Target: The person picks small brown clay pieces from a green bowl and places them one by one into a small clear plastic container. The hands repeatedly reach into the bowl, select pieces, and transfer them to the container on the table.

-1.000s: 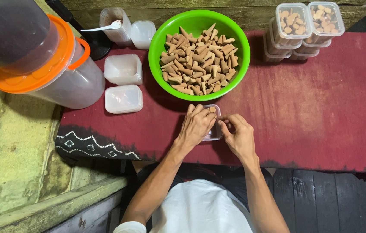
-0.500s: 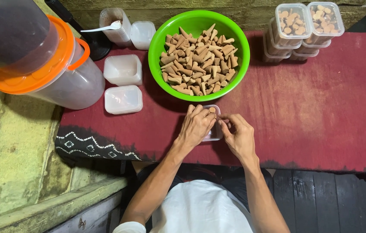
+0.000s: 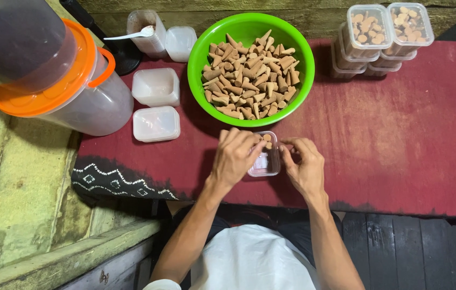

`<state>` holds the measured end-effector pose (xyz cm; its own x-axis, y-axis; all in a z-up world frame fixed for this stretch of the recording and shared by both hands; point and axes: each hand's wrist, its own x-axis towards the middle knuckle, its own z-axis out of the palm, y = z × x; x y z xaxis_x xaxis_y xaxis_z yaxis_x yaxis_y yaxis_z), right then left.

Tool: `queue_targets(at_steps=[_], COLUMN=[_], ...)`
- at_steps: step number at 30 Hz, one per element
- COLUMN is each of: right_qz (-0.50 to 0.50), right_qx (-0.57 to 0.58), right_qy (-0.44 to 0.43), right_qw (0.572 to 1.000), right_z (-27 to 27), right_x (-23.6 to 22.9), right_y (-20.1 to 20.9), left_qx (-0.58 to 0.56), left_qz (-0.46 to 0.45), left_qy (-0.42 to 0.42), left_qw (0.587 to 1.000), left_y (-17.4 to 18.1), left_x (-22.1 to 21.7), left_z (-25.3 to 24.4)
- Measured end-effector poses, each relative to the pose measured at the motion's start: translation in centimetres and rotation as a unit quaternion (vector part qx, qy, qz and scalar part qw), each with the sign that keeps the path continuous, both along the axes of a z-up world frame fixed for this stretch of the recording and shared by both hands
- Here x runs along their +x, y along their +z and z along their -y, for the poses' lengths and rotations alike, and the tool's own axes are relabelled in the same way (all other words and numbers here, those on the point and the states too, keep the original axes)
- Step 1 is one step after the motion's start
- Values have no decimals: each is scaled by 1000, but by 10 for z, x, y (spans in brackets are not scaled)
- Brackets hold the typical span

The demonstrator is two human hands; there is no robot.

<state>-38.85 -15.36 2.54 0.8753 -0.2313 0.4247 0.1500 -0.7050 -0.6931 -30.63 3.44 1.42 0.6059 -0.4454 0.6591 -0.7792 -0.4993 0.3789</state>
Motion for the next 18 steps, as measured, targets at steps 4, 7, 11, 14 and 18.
queue_targets(at_steps=[4, 7, 11, 14, 18], right_qz=[22, 47, 80, 89, 60], right_qx=[-17, -40, -95, -139, -235], right_qy=[-1, 5, 20, 47, 67], right_qw=[1000, 998, 992, 985, 968], right_z=[18, 29, 29, 29, 30], right_x=[17, 36, 69, 107, 167], right_y=[-9, 0, 39, 32, -3], left_qx=[-35, -17, 31, 65, 73], left_qz=[3, -27, -34, -59, -136], left_qy=[44, 51, 70, 83, 108], left_qw=[998, 998, 996, 993, 982], left_y=[35, 40, 25, 13, 4], left_x=[25, 53, 86, 98, 107], left_z=[-22, -36, -35, -20, -1])
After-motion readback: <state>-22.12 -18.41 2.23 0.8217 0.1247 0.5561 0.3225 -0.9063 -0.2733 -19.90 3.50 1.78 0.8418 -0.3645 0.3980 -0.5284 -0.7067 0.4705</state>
